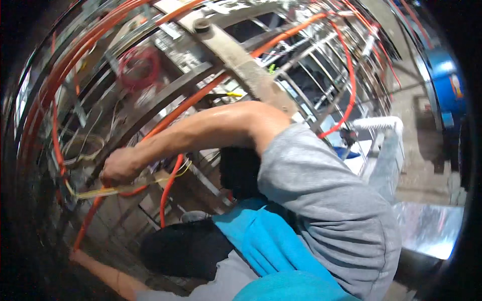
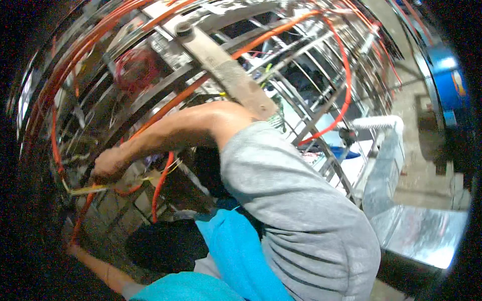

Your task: The person pulls electrical wires through an orange conduit and uses tape to secure the connection within a metal ceiling framework.

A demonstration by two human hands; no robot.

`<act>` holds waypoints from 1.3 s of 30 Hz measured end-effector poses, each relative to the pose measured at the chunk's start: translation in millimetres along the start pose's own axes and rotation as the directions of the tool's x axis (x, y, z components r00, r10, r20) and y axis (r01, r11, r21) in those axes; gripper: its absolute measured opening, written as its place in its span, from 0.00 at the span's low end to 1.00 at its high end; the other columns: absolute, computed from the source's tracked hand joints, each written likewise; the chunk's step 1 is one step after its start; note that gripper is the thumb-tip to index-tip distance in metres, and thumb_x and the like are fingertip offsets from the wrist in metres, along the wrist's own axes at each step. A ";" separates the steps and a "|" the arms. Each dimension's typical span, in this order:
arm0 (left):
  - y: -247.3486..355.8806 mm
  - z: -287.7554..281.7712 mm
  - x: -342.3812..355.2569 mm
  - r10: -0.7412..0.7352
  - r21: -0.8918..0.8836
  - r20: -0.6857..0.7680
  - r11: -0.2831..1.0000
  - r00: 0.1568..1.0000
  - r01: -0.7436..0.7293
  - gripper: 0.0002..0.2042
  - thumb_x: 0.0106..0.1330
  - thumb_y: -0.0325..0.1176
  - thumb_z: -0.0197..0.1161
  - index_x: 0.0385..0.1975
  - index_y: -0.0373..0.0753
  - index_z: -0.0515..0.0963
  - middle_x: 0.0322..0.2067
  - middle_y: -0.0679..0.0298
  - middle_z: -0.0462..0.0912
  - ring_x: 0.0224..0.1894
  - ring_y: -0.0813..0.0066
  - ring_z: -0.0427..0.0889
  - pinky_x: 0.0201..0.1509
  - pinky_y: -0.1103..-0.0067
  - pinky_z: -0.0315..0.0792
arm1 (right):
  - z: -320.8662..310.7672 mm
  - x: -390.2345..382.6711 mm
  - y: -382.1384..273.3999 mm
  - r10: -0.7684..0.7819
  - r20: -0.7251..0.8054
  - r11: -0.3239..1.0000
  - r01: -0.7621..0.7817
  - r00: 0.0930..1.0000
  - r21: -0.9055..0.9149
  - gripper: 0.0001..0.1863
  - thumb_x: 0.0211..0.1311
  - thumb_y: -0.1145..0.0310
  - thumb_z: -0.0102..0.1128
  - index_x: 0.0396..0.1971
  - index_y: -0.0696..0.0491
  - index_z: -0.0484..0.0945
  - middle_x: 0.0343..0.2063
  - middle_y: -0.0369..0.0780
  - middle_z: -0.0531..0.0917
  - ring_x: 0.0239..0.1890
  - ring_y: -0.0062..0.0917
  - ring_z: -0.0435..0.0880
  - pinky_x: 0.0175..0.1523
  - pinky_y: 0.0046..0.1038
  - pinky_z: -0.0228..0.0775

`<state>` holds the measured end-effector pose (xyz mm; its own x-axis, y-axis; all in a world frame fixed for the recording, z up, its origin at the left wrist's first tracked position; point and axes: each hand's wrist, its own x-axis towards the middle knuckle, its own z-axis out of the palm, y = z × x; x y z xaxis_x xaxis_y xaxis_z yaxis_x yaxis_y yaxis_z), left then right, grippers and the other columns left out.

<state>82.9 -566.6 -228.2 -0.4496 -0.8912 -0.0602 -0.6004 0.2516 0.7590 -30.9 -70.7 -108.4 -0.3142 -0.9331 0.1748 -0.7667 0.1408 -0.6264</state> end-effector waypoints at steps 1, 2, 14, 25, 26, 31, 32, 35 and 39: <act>-3.0 2.5 -1.9 0.001 0.064 0.001 0.998 1.000 -0.001 0.09 0.70 0.29 0.50 0.43 0.30 0.72 0.34 0.52 0.78 0.32 0.60 0.77 0.36 0.65 0.72 | -5.1 -2.1 -8.7 0.018 0.042 0.999 -0.016 0.999 -0.035 0.13 0.60 0.61 0.58 0.41 0.50 0.82 0.37 0.47 0.87 0.41 0.47 0.85 0.45 0.47 0.77; -5.9 -3.8 2.0 0.008 0.110 -0.016 0.994 1.000 -0.006 0.10 0.70 0.29 0.50 0.44 0.30 0.72 0.34 0.52 0.78 0.33 0.60 0.77 0.37 0.65 0.72 | 2.6 8.3 -10.0 0.015 0.030 0.999 -0.014 0.999 -0.039 0.14 0.59 0.60 0.58 0.41 0.50 0.82 0.35 0.47 0.87 0.40 0.48 0.86 0.44 0.48 0.77; 14.6 19.3 -6.0 0.077 0.519 0.011 0.852 0.997 -0.072 0.13 0.71 0.33 0.50 0.46 0.31 0.74 0.35 0.53 0.78 0.37 0.59 0.77 0.46 0.63 0.72 | 15.3 8.6 -5.4 -0.030 0.003 0.998 0.030 1.000 -0.052 0.19 0.65 0.56 0.51 0.31 0.56 0.83 0.33 0.51 0.87 0.39 0.48 0.86 0.45 0.45 0.78; -5.0 -23.0 -23.6 0.069 0.619 0.085 0.778 0.994 -0.107 0.15 0.72 0.36 0.51 0.49 0.32 0.76 0.36 0.54 0.77 0.41 0.59 0.77 0.55 0.60 0.72 | -45.6 -12.6 -37.8 0.116 0.243 0.981 -0.073 0.963 -0.181 0.18 0.50 0.65 0.69 0.44 0.51 0.85 0.35 0.40 0.87 0.40 0.37 0.87 0.38 0.42 0.80; 6.8 -38.8 -25.7 0.083 0.607 0.072 0.787 0.994 -0.110 0.16 0.72 0.36 0.51 0.49 0.32 0.76 0.36 0.54 0.77 0.42 0.59 0.77 0.56 0.60 0.72 | -28.4 -5.7 -18.9 0.014 0.140 0.990 0.006 0.990 -0.141 0.16 0.52 0.64 0.67 0.42 0.52 0.85 0.36 0.43 0.87 0.40 0.40 0.87 0.38 0.42 0.80; -9.7 -69.3 -39.1 0.029 0.525 0.021 0.850 0.999 -0.036 0.16 0.72 0.37 0.51 0.50 0.32 0.76 0.36 0.55 0.77 0.43 0.59 0.76 0.58 0.60 0.71 | 16.2 12.4 5.6 0.085 0.133 0.947 -0.039 0.987 -0.318 0.17 0.61 0.66 0.65 0.50 0.49 0.83 0.42 0.39 0.87 0.40 0.35 0.86 0.36 0.37 0.80; -18.2 -81.3 -44.6 0.006 0.486 -0.010 0.874 1.000 0.000 0.16 0.72 0.37 0.51 0.49 0.33 0.76 0.36 0.55 0.76 0.42 0.59 0.76 0.56 0.60 0.71 | 10.2 11.4 -4.8 0.118 0.228 0.933 -0.029 0.966 -0.359 0.17 0.61 0.65 0.64 0.50 0.48 0.84 0.43 0.38 0.87 0.42 0.34 0.87 0.39 0.36 0.81; -34.7 -68.6 -57.0 -0.058 0.322 -0.050 0.944 0.997 0.071 0.14 0.72 0.37 0.51 0.48 0.34 0.74 0.34 0.56 0.75 0.39 0.60 0.75 0.53 0.61 0.71 | -24.1 -6.7 -31.9 0.202 0.332 0.899 -0.040 0.921 -0.436 0.16 0.62 0.64 0.63 0.49 0.48 0.85 0.45 0.37 0.87 0.46 0.32 0.87 0.42 0.35 0.81; -25.0 -60.8 -65.1 -0.128 0.049 -0.088 0.990 0.988 0.132 0.13 0.71 0.37 0.52 0.47 0.35 0.72 0.32 0.57 0.74 0.36 0.62 0.73 0.48 0.62 0.70 | -57.5 -13.1 -42.9 0.186 0.342 0.885 -0.006 0.921 -0.466 0.13 0.60 0.62 0.63 0.43 0.49 0.87 0.45 0.40 0.87 0.47 0.33 0.88 0.43 0.37 0.82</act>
<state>167.4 -537.9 -203.8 -0.3096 -0.9456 -0.0997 -0.6865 0.1497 0.7115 -26.1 -45.4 -40.1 -0.2408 -0.9464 -0.2155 -0.9372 0.2844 -0.2017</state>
